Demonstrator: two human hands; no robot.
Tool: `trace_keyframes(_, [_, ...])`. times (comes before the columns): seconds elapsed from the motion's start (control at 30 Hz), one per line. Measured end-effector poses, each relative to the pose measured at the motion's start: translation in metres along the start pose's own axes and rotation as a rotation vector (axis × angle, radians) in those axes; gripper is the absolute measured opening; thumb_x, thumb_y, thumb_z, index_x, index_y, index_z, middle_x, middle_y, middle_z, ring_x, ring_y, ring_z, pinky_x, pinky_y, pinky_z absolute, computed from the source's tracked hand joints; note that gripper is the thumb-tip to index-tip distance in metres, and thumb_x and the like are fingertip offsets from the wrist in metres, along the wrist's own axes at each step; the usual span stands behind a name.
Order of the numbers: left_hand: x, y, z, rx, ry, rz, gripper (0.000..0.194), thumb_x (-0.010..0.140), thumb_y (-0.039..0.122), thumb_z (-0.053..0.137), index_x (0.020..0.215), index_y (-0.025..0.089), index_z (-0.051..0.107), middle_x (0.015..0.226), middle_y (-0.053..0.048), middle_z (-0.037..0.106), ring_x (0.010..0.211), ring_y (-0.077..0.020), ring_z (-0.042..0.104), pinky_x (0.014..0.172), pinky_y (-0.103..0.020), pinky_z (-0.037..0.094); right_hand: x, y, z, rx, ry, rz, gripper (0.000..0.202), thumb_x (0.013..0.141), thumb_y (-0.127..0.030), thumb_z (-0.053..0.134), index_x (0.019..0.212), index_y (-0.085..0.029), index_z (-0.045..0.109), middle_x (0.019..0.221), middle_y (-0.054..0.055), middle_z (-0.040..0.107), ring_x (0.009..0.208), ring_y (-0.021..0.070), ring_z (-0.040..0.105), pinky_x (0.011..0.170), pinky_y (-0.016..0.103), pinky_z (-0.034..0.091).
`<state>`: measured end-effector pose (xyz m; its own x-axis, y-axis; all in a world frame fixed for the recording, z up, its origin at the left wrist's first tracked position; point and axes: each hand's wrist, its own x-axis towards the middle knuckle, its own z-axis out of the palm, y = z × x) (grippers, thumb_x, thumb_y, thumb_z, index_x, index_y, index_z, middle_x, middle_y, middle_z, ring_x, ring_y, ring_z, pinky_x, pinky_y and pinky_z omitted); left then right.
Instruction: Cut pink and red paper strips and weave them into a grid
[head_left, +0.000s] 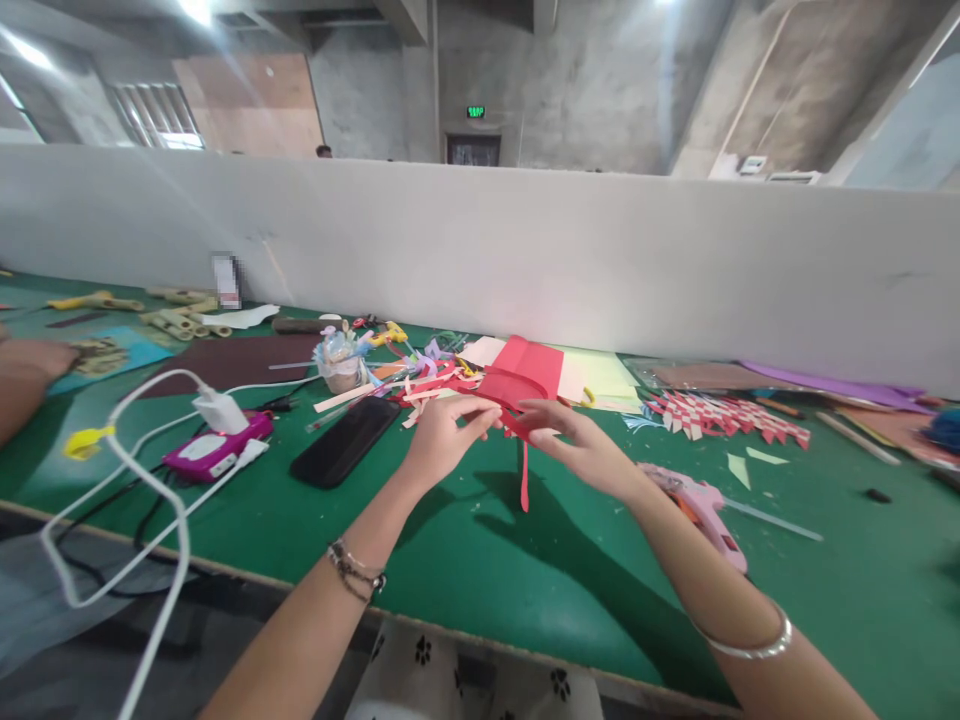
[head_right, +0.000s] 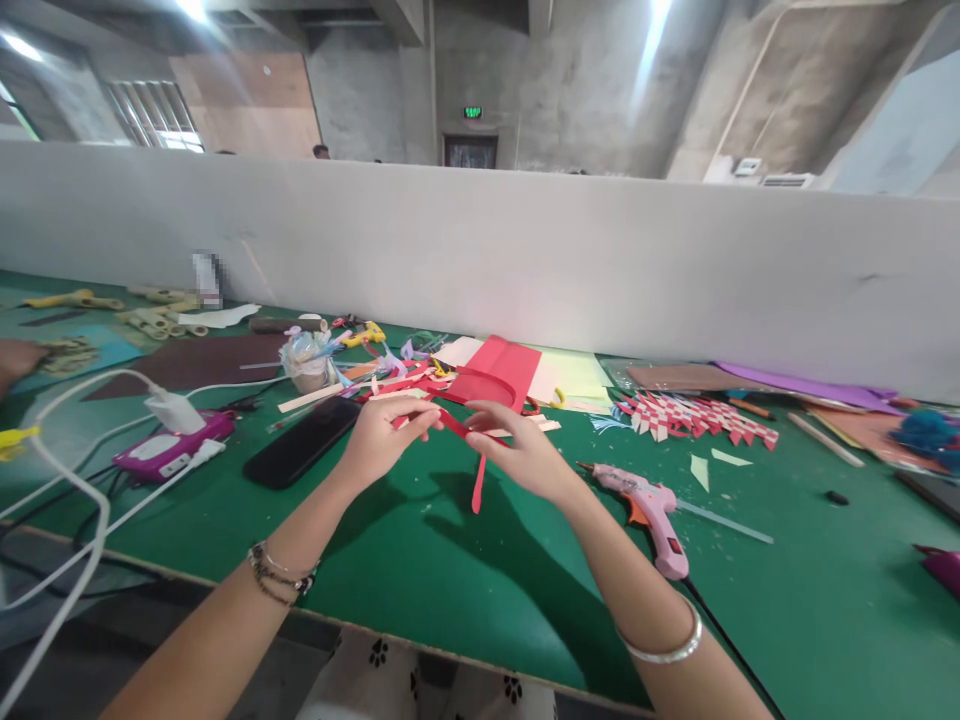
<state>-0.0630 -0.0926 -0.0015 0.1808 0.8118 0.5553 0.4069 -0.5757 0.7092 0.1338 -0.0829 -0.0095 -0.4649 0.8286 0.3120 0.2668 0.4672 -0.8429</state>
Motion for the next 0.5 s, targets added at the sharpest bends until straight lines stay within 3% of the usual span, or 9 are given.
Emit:
trace_keyframes(0.1, [-0.002,0.008,0.002,-0.029,-0.001,-0.011,0.020,0.081,0.029,0.052,0.072,0.018,0.067,0.065,0.000,0.066,0.049,-0.0108,0.054,0.049,-0.020,0.040,0.003,-0.012,0.011,0.056,-0.130,0.013,0.026,0.082,-0.037,0.046,0.091,-0.017,0.060,0.071,0.003,0.065,0.062,0.0137,0.061,0.060,0.025,0.048])
trace_keyframes(0.2, [-0.003,0.008,0.001,-0.075,-0.019,-0.048,0.021,0.081,0.031,0.052,0.073,0.018,0.067,0.066,-0.001,0.066,0.050,-0.0112,0.055,0.048,-0.020,0.041,0.003,-0.017,0.016,0.043,-0.135,0.066,0.030,0.085,-0.038,0.040,0.079,-0.016,0.059,0.049,-0.003,0.054,0.038,0.0079,0.046,0.040,0.019,0.038])
trace_keyframes(0.3, [-0.004,0.007,-0.005,-0.055,-0.073,-0.062,0.020,0.080,0.029,0.053,0.071,0.018,0.066,0.065,0.000,0.067,0.050,-0.0109,0.055,0.050,-0.020,0.042,0.002,-0.018,0.014,-0.026,-0.149,0.070,0.032,0.085,-0.038,0.039,0.077,-0.016,0.061,0.042,-0.006,0.047,0.033,0.0059,0.036,0.037,0.018,0.031])
trace_keyframes(0.5, [-0.006,0.014,-0.017,-0.010,-0.273,-0.093,0.018,0.079,0.028,0.054,0.076,0.019,0.069,0.067,-0.001,0.068,0.054,-0.0121,0.058,0.051,-0.020,0.044,0.000,-0.020,0.012,-0.090,-0.209,0.021,0.031,0.086,-0.035,0.041,0.081,-0.015,0.064,0.041,-0.006,0.042,0.039,0.0062,0.038,0.043,0.018,0.031])
